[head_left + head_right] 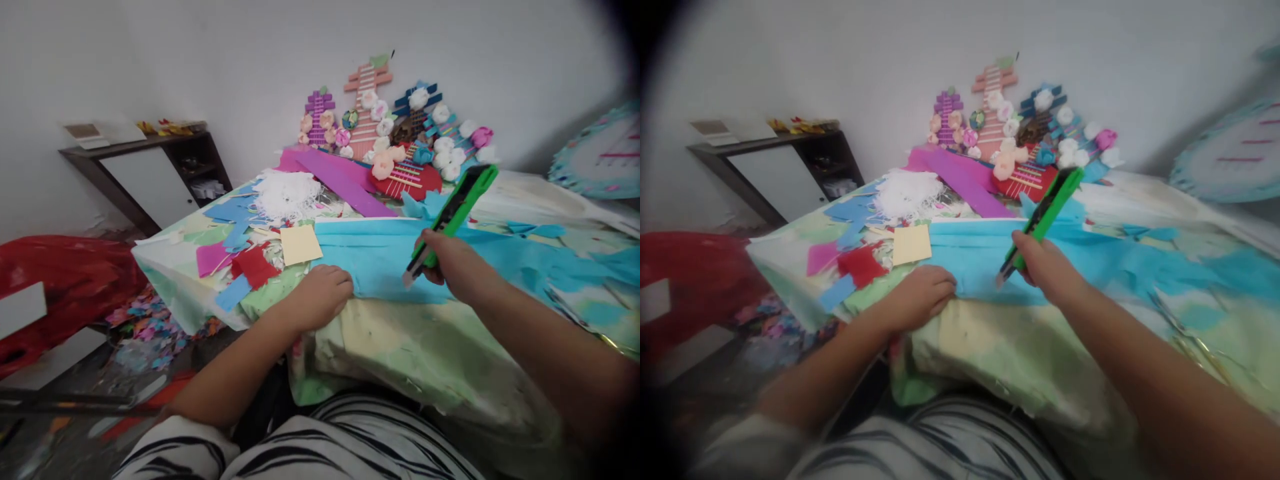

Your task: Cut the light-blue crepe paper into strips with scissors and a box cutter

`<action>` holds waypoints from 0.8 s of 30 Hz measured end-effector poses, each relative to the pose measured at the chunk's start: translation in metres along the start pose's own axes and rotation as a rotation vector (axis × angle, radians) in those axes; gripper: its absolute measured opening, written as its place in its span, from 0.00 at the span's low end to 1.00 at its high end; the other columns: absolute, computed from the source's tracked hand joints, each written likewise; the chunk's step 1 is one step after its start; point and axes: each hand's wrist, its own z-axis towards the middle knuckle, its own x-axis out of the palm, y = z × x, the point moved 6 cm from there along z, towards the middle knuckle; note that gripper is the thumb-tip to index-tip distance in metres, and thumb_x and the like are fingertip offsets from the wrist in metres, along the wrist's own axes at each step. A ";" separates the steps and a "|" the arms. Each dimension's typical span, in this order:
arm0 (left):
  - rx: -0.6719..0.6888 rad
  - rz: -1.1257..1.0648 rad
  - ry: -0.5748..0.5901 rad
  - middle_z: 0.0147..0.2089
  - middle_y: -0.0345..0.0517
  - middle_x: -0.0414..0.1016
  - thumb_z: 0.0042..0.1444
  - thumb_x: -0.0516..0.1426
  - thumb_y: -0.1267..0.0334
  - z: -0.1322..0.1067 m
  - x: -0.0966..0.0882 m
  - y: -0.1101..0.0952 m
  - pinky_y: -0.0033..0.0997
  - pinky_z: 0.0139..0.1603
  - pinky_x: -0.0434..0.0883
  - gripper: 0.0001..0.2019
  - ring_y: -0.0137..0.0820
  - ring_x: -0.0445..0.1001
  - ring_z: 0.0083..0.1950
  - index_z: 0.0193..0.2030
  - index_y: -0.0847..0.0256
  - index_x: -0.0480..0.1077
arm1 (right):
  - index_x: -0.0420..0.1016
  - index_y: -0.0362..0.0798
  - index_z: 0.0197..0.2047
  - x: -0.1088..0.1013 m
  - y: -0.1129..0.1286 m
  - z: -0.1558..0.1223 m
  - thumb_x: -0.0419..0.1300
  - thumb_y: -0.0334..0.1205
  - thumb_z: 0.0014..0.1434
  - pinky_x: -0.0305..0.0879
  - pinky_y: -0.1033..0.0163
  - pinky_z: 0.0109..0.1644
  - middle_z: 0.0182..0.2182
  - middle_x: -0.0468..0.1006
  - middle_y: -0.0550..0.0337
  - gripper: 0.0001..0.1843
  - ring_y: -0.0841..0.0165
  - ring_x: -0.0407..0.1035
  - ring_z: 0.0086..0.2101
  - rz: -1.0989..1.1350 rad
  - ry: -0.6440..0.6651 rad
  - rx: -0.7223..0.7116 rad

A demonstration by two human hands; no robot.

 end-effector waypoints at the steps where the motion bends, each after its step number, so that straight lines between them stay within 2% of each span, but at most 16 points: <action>1: -0.005 0.007 -0.013 0.38 0.46 0.70 0.57 0.47 0.66 0.000 -0.001 0.000 0.33 0.43 0.62 0.10 0.32 0.65 0.41 0.34 0.64 0.68 | 0.61 0.47 0.23 0.008 -0.003 -0.003 0.44 0.55 0.54 0.47 0.69 0.13 0.10 0.58 0.66 0.21 0.76 0.51 0.11 0.079 -0.003 0.054; 3: -0.011 0.015 -0.028 0.37 0.47 0.70 0.57 0.47 0.66 -0.001 -0.002 -0.001 0.32 0.42 0.62 0.10 0.32 0.66 0.41 0.34 0.65 0.68 | 0.61 0.47 0.27 0.020 -0.005 -0.008 0.47 0.51 0.53 0.43 0.70 0.13 0.10 0.57 0.68 0.16 0.77 0.49 0.11 0.221 0.005 0.106; 6: -0.024 0.031 -0.027 0.35 0.46 0.70 0.57 0.47 0.66 -0.002 -0.002 -0.001 0.31 0.42 0.62 0.10 0.31 0.66 0.40 0.34 0.65 0.68 | 0.64 0.47 0.32 0.022 0.000 -0.011 0.49 0.50 0.52 0.41 0.70 0.13 0.10 0.53 0.71 0.15 0.77 0.46 0.11 0.264 0.042 0.033; 7: -0.027 0.037 -0.025 0.34 0.46 0.70 0.57 0.47 0.66 -0.002 -0.001 0.000 0.31 0.42 0.62 0.10 0.31 0.66 0.39 0.34 0.64 0.68 | 0.64 0.46 0.33 0.015 0.001 -0.011 0.49 0.52 0.53 0.42 0.69 0.14 0.10 0.53 0.71 0.16 0.77 0.47 0.11 0.196 0.014 -0.015; 9: -0.024 0.047 -0.029 0.33 0.46 0.70 0.57 0.47 0.66 -0.001 -0.001 -0.001 0.31 0.41 0.62 0.10 0.31 0.66 0.38 0.34 0.65 0.68 | 0.66 0.46 0.33 -0.009 0.000 -0.014 0.46 0.53 0.54 0.49 0.68 0.17 0.13 0.59 0.66 0.19 0.74 0.53 0.14 -0.072 -0.106 -0.148; 11: -0.006 0.049 -0.038 0.33 0.47 0.70 0.57 0.47 0.66 0.000 -0.001 -0.002 0.32 0.40 0.63 0.11 0.32 0.66 0.37 0.33 0.65 0.69 | 0.68 0.46 0.36 -0.038 -0.006 -0.023 0.47 0.52 0.54 0.56 0.66 0.24 0.21 0.68 0.60 0.19 0.70 0.63 0.22 -0.364 -0.240 -0.269; 13: 0.018 0.045 -0.046 0.32 0.47 0.70 0.57 0.47 0.66 0.001 -0.001 -0.004 0.32 0.39 0.63 0.11 0.32 0.66 0.37 0.33 0.65 0.69 | 0.68 0.48 0.43 -0.062 -0.020 -0.038 0.49 0.50 0.54 0.58 0.63 0.31 0.28 0.72 0.55 0.19 0.65 0.66 0.30 -0.598 -0.299 -0.298; 16: 0.044 0.046 -0.048 0.33 0.47 0.70 0.57 0.48 0.64 0.002 -0.001 -0.006 0.33 0.39 0.63 0.11 0.33 0.66 0.37 0.35 0.63 0.70 | 0.64 0.51 0.52 -0.076 -0.048 -0.060 0.49 0.43 0.54 0.57 0.61 0.30 0.34 0.74 0.51 0.22 0.59 0.68 0.33 -1.056 -0.200 -0.226; 18: 0.051 0.055 -0.050 0.35 0.47 0.70 0.57 0.49 0.63 0.003 -0.001 -0.006 0.32 0.39 0.62 0.10 0.33 0.66 0.37 0.37 0.61 0.71 | 0.65 0.52 0.51 -0.074 -0.063 -0.070 0.49 0.39 0.53 0.56 0.61 0.29 0.36 0.74 0.50 0.22 0.58 0.68 0.33 -1.214 -0.078 -0.179; 21: 0.052 0.063 -0.063 0.36 0.46 0.71 0.57 0.49 0.63 0.003 -0.001 -0.007 0.32 0.38 0.62 0.10 0.33 0.67 0.37 0.38 0.59 0.71 | 0.67 0.50 0.50 -0.070 -0.075 -0.073 0.47 0.35 0.52 0.57 0.61 0.31 0.38 0.73 0.49 0.21 0.59 0.68 0.35 -1.219 0.019 -0.131; 24: 0.040 0.055 -0.072 0.35 0.47 0.71 0.57 0.49 0.63 0.003 -0.001 -0.008 0.32 0.38 0.62 0.11 0.33 0.67 0.37 0.36 0.59 0.72 | 0.61 0.49 0.55 -0.082 -0.081 -0.071 0.50 0.34 0.51 0.57 0.63 0.33 0.39 0.73 0.50 0.26 0.63 0.68 0.35 -1.144 0.051 -0.102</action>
